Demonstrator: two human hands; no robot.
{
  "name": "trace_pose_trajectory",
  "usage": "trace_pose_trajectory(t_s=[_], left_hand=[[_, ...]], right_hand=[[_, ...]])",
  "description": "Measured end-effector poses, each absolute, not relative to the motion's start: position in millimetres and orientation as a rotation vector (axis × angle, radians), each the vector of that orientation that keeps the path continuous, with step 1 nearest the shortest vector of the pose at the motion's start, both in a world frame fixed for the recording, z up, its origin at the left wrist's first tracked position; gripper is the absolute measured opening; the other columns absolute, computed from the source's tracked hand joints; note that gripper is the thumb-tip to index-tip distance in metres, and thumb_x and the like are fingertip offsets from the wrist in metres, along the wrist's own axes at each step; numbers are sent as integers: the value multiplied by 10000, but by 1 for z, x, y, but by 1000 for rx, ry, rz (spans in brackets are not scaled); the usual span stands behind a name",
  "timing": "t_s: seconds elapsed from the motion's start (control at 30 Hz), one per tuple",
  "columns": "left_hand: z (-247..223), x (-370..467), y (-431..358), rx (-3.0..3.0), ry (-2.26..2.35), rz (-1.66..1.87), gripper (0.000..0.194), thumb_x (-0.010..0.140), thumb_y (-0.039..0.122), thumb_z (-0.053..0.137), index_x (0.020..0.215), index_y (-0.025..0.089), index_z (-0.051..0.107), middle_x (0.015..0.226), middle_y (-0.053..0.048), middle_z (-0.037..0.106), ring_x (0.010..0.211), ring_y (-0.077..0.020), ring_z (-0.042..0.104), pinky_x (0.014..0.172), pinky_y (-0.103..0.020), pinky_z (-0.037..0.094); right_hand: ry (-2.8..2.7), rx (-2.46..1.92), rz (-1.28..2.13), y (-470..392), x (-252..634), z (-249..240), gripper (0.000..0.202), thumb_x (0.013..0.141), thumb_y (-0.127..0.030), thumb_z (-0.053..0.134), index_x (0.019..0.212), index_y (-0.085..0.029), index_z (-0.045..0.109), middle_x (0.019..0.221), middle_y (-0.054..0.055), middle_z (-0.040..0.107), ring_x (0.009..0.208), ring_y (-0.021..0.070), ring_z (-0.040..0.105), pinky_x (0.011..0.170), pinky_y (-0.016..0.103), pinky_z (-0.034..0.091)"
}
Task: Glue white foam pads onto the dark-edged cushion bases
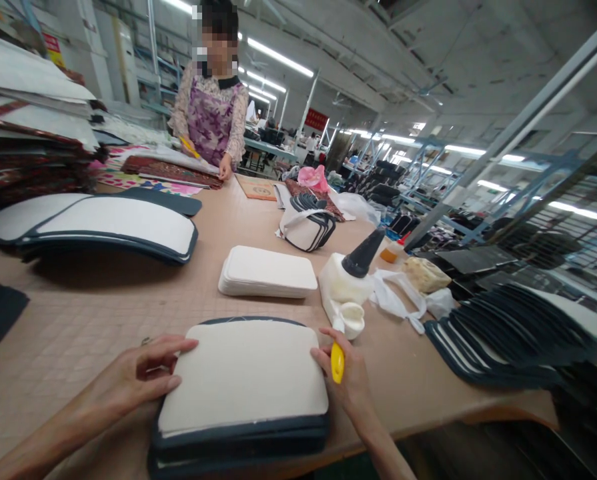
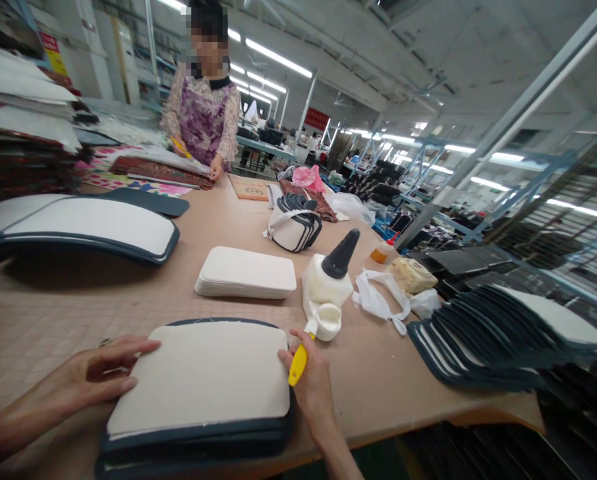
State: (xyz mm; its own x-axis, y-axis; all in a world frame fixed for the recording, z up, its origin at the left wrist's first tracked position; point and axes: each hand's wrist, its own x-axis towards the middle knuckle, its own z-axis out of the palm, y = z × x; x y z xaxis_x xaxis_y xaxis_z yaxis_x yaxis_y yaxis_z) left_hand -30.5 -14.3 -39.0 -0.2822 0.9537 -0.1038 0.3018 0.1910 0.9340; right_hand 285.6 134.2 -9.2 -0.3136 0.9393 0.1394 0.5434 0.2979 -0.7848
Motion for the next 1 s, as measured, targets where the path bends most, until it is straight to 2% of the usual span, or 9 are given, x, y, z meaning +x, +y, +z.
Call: trace_pose_trajectory(t_s=[0.33,0.5,0.6,0.67,0.73,0.83,0.9,1.0], left_hand=[[-34,-22,-19,1118,1516,1133,425,676,307,636,1096,244,637,1082,-33,556,848,-194,568,731,-281,505],[-28,-29,-18,1182,1652,1143,400,680,357,625,1066,251,647,1187,-56,511,898,-223,578,731,-305,526],[0,-27,-3,1478,1921,1196,332,727,346,626,1052,277,639,1274,-38,463,1080,-252,509,862,-316,483],[26,-11,14,1794,1892,1166,287,794,304,586,1080,296,608,1231,-16,502,1115,-219,488,950,-301,416],[49,18,35,2058,1671,1036,285,858,193,475,1112,286,568,1155,-8,547,1047,-165,524,925,-250,416],[67,68,65,2360,1339,668,399,785,7,401,1083,231,542,1086,-22,572,996,-166,519,881,-251,422],[68,94,79,2503,1191,421,403,732,-15,431,1051,206,538,1065,-42,579,1003,-196,500,911,-297,396],[61,113,91,2585,1093,218,303,756,79,510,1037,192,532,1043,-70,583,1008,-227,490,921,-335,371]], right_hand=[[-2037,-1398,809,137,293,-24,429,772,-490,536,1086,-197,538,656,-15,621,575,160,581,541,232,461],[-2009,-1385,791,137,293,-28,439,754,-509,549,1042,-179,568,637,4,628,554,170,595,528,238,471],[-2017,-1380,758,136,289,-24,430,806,-512,472,1022,-161,595,567,1,594,477,159,566,456,227,441],[-2048,-1352,741,135,288,-20,414,852,-478,408,1038,-164,603,585,9,611,491,158,587,454,218,444],[-2095,-1295,712,133,290,-18,373,878,-425,386,1057,-177,600,641,14,646,548,156,625,480,202,464],[-2078,-1200,492,125,302,-22,302,888,-360,425,1081,-192,587,737,20,679,608,150,654,509,186,491],[-2035,-1148,309,115,314,-28,260,881,-312,474,1098,-209,576,829,29,695,672,158,671,565,193,517],[-2011,-1139,117,95,325,-34,253,861,-250,527,1110,-254,571,897,19,700,703,169,678,619,221,544]])
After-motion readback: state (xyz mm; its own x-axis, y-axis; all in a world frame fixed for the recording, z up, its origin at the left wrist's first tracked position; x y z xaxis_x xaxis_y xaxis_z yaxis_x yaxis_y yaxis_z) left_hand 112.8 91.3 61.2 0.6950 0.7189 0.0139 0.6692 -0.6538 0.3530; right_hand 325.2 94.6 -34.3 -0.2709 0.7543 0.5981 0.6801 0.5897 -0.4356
